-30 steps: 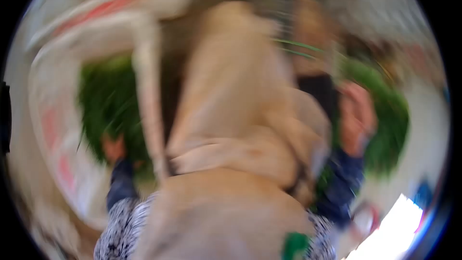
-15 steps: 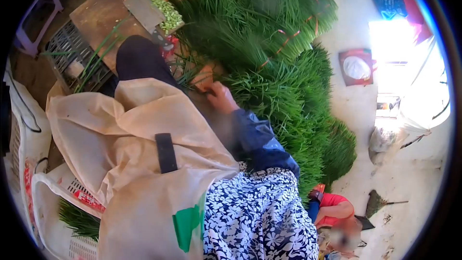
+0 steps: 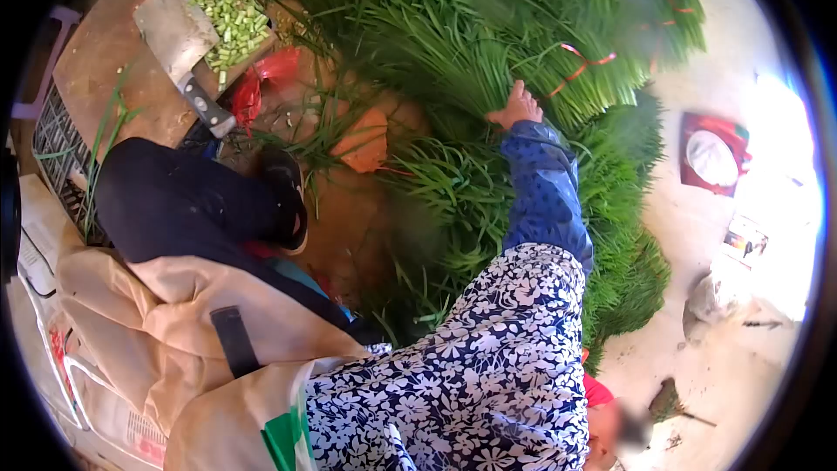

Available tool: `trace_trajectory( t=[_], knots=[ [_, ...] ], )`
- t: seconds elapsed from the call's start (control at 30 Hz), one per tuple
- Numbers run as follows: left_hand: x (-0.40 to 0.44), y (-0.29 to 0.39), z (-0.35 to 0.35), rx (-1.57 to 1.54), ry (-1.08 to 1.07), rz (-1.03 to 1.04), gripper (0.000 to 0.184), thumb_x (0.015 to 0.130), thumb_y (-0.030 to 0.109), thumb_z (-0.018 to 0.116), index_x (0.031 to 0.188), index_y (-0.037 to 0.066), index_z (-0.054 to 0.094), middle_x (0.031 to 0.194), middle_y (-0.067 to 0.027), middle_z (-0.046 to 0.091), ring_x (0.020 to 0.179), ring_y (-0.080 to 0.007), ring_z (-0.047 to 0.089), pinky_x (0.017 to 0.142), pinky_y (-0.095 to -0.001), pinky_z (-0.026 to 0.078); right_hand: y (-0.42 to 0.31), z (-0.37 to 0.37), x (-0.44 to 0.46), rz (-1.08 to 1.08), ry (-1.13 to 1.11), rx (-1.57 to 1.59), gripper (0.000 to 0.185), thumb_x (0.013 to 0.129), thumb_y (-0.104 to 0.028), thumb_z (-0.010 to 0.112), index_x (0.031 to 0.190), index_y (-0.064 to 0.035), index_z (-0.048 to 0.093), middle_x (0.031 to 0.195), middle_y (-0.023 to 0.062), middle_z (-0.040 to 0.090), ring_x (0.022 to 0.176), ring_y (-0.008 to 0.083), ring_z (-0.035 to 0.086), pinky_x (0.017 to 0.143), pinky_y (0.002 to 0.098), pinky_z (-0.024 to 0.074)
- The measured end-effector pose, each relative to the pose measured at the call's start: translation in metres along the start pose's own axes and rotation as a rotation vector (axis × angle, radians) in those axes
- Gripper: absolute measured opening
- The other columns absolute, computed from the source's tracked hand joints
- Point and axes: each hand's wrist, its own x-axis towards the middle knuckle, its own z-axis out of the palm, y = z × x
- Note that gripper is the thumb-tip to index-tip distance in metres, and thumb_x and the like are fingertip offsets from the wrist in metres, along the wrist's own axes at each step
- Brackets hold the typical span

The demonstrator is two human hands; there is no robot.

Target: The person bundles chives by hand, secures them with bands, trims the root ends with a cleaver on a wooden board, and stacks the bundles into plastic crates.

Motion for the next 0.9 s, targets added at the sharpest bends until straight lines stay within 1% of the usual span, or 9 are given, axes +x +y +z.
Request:
trace_trajectory(
  t=[0.07,0.17,0.2,0.33,0.5,0.57,0.63,0.77,0.9],
  knots=[
    [-0.013,0.019,-0.018,0.018,0.001,-0.011,0.060,0.094,0.032,0.062,0.146,0.007,0.044,0.114,-0.0127,0.063,0.105,-0.0272,0.060,0.097,-0.0392,0.048,0.003,0.018,0.007,0.047,-0.133,-0.134,0.136,0.057,-0.049,0.090,0.157,-0.0105,0.008,0.146,0.0225,0.045,0.132,0.0405,0.046,0.107,0.0555,0.0357],
    [-0.012,0.004,-0.043,0.030,-0.003,-0.027,0.058,0.095,0.031,0.061,0.145,0.006,0.045,0.110,-0.0121,0.064,0.103,-0.0267,0.061,0.097,-0.0390,0.049,0.015,0.043,0.024,0.033,-0.076,-0.078,0.135,0.057,-0.047,0.090,0.158,-0.0126,0.007,0.147,0.0230,0.043,0.131,0.0422,0.046,0.106,0.0560,0.0358],
    [-0.011,0.001,-0.049,0.030,-0.011,-0.030,0.058,0.095,0.030,0.061,0.145,0.006,0.045,0.109,-0.0119,0.065,0.102,-0.0265,0.061,0.096,-0.0390,0.049,0.019,0.045,0.030,0.032,-0.071,-0.045,0.132,0.058,-0.040,0.089,0.158,-0.0149,0.006,0.144,0.0229,0.046,0.130,0.0411,0.049,0.106,0.0577,0.0354],
    [0.000,-0.001,-0.060,0.009,-0.044,-0.007,0.055,0.096,0.028,0.060,0.145,0.006,0.045,0.105,-0.0112,0.067,0.099,-0.0258,0.063,0.095,-0.0388,0.049,0.013,0.014,0.027,0.007,-0.100,0.010,0.126,0.060,-0.032,0.086,0.158,-0.0159,0.009,0.139,0.0212,0.051,0.126,0.0397,0.052,0.104,0.0571,0.0364],
    [0.028,0.017,-0.053,-0.031,-0.098,0.126,0.052,0.097,0.026,0.059,0.144,0.006,0.046,0.100,-0.0103,0.069,0.094,-0.0249,0.064,0.093,-0.0386,0.050,-0.002,-0.036,0.016,0.004,0.102,-0.232,0.120,0.060,-0.026,0.083,0.158,-0.0249,0.014,0.135,0.0170,0.055,0.123,0.0363,0.055,0.103,0.0557,0.0363],
    [0.045,0.024,-0.058,0.118,-0.150,0.212,0.051,0.097,0.024,0.056,0.144,0.006,0.047,0.099,-0.0097,0.066,0.094,-0.0226,0.063,0.091,-0.0364,0.050,-0.003,-0.061,0.016,0.020,0.154,-0.283,0.120,0.060,-0.024,0.083,0.158,-0.0285,0.014,0.136,0.0156,0.055,0.124,0.0356,0.054,0.104,0.0569,0.0348],
    [0.042,0.053,-0.036,-0.081,-0.012,0.303,0.051,0.098,0.023,0.056,0.145,0.007,0.047,0.106,-0.0118,0.064,0.098,-0.0226,0.062,0.092,-0.0346,0.050,-0.004,-0.094,0.013,-0.011,0.205,-0.410,0.120,0.060,-0.022,0.082,0.158,-0.0289,0.013,0.136,0.0142,0.055,0.125,0.0361,0.053,0.104,0.0579,0.0339],
    [0.029,0.135,-0.016,-0.427,0.047,0.384,0.048,0.098,0.020,0.059,0.143,0.007,0.049,0.117,-0.0162,0.062,0.107,-0.0229,0.061,0.096,-0.0344,0.049,-0.008,-0.180,0.003,-0.019,0.260,-0.572,0.113,0.064,-0.019,0.079,0.158,-0.0297,0.016,0.137,0.0116,0.056,0.125,0.0340,0.053,0.106,0.0588,0.0328],
    [-0.028,0.275,-0.012,-0.631,0.100,0.543,0.042,0.099,0.016,0.057,0.139,0.002,0.051,0.124,-0.0149,0.060,0.114,-0.0221,0.057,0.100,-0.0335,0.046,-0.016,-0.270,-0.035,-0.087,0.421,-0.637,0.107,0.063,-0.016,0.077,0.155,-0.0278,0.025,0.126,0.0098,0.060,0.118,0.0324,0.056,0.101,0.0579,0.0353]
  ],
)
